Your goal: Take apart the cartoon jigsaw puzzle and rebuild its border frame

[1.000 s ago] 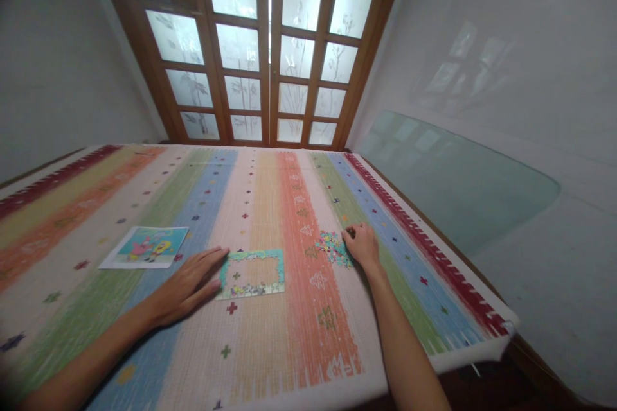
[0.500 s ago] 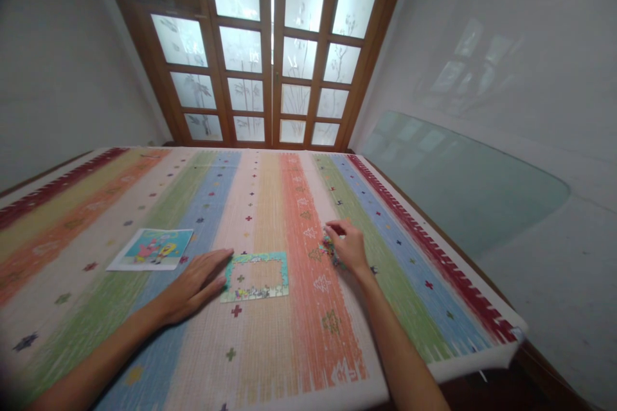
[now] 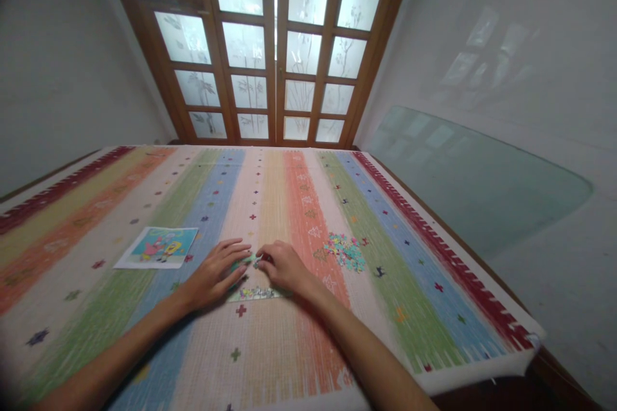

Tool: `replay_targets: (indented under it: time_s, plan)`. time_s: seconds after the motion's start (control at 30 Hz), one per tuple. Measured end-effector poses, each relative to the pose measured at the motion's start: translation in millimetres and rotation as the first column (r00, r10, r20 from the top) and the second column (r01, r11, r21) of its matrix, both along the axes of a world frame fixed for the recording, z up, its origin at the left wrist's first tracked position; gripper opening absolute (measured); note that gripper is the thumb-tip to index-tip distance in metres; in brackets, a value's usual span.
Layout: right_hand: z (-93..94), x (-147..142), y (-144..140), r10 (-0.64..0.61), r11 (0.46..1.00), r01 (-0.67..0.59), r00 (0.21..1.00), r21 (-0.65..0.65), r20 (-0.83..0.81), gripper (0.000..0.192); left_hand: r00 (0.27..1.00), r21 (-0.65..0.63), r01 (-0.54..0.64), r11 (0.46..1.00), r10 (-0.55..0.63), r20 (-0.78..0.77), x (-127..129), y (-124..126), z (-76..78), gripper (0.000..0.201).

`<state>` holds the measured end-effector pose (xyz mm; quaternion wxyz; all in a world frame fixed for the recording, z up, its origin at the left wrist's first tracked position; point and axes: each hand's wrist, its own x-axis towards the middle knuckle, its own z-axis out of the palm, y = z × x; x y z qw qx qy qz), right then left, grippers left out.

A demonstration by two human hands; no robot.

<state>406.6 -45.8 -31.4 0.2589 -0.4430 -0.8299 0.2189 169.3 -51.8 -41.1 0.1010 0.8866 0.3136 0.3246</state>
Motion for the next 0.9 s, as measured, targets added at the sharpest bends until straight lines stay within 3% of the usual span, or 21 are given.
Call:
replay_targets:
  time_s: [0.33, 0.9]
  plan:
    - [-13.1, -1, -8, 0.007, 0.967, -0.018, 0.999, 0.254, 0.041, 0.005, 0.999, 0.029, 0.045, 0.999, -0.045, 0.005, 5, -12, -6.8, 0.029]
    - [-16.0, 5, -14, -0.037, 0.954, 0.012, 0.996, 0.301, 0.078, 0.004, 0.990, 0.033, 0.109, 0.994, -0.105, -0.092, 3, -13, -9.3, 0.035]
